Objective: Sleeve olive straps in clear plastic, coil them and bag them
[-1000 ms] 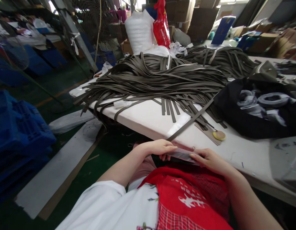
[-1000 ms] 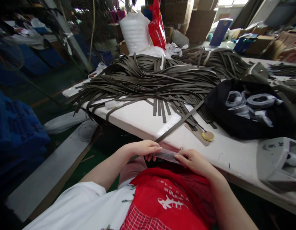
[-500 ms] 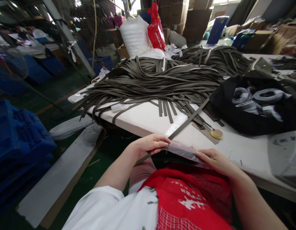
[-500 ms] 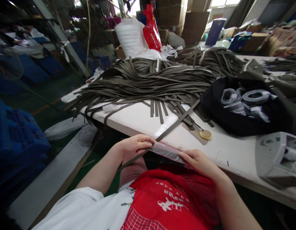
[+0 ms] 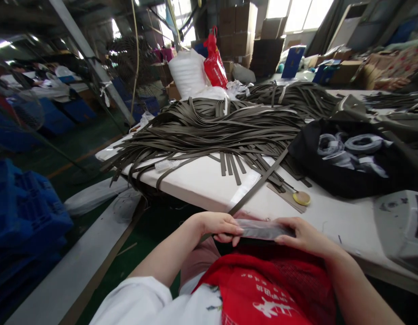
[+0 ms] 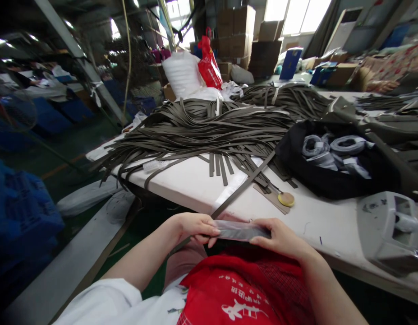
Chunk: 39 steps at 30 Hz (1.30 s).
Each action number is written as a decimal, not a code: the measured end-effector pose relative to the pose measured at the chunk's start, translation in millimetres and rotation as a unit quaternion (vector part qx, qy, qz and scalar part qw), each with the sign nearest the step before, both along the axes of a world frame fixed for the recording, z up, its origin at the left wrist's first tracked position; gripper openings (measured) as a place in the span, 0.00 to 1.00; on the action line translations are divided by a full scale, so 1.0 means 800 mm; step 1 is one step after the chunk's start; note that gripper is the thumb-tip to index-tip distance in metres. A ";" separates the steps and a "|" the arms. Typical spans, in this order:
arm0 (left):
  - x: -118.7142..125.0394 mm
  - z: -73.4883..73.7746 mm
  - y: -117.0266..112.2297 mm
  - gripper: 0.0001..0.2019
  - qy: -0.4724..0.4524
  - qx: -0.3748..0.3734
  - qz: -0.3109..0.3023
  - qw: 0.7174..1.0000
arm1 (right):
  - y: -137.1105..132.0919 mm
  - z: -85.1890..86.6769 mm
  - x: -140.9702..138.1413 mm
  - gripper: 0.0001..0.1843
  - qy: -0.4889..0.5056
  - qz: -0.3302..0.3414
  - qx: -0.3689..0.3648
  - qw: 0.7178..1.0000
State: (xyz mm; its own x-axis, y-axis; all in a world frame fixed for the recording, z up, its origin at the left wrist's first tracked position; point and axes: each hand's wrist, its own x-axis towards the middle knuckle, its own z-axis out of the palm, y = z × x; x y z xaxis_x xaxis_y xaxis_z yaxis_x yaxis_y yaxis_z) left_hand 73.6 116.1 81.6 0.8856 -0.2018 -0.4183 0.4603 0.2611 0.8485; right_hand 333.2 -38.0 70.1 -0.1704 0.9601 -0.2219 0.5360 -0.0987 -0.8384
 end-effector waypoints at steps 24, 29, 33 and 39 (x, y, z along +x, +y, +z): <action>0.016 -0.006 -0.066 0.31 -0.094 0.296 0.280 0.908 | 0.023 0.027 0.002 0.21 0.011 -0.290 0.177 0.940; 0.021 0.020 -0.066 0.29 -0.070 -0.090 0.320 0.940 | 0.017 0.028 -0.069 0.25 0.073 -0.058 0.166 0.982; 0.025 0.047 -0.054 0.22 -0.158 -0.075 0.430 0.886 | 0.022 -0.004 -0.130 0.18 0.180 -0.015 0.027 0.983; 0.019 -0.004 0.004 0.22 -0.241 0.474 0.519 0.670 | -0.006 0.007 -0.136 0.28 0.330 0.083 0.008 0.940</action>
